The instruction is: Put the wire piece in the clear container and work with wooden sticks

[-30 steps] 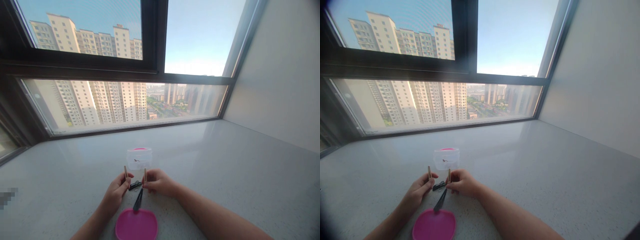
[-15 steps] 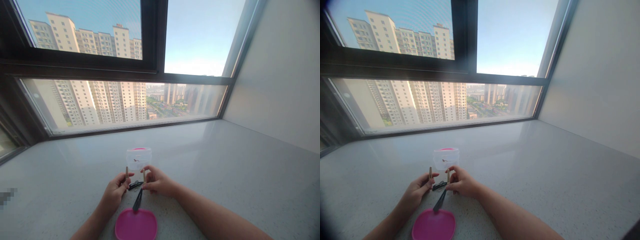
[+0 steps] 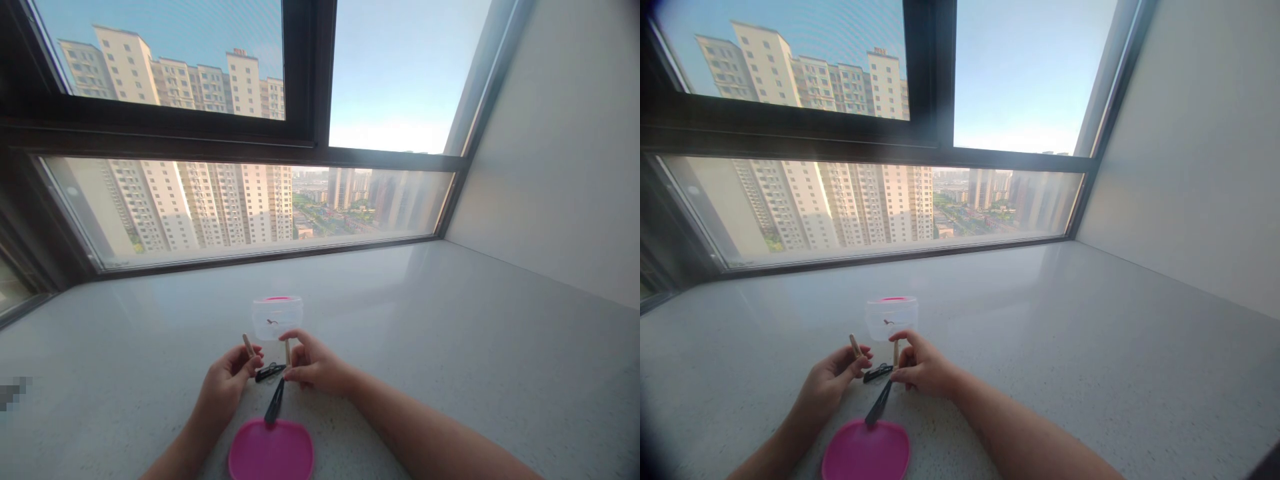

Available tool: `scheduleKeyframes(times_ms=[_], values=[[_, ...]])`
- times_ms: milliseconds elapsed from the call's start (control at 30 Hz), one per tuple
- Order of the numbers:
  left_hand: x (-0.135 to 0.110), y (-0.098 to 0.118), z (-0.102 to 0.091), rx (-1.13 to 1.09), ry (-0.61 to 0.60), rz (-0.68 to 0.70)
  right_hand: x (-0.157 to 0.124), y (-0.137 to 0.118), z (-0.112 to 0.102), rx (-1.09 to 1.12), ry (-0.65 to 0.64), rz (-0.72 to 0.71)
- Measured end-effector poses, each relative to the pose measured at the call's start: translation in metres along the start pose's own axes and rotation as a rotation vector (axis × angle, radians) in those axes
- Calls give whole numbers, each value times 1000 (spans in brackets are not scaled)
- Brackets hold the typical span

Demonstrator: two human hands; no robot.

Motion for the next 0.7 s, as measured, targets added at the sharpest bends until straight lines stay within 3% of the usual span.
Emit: scheduleKeyframes(times_ms=[133, 700], values=[[0, 3, -4, 50, 43, 24, -1, -2, 0, -16, 4, -8], [1, -6, 11, -9, -98, 4, 0, -3, -1, -28, 28, -19]])
Point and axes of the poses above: each hand's wrist, its own x-axis towards the middle knuckle, its own z-axis out of the palm, y = z × x, the point moved 9 cm from there along x, towards the middle knuckle
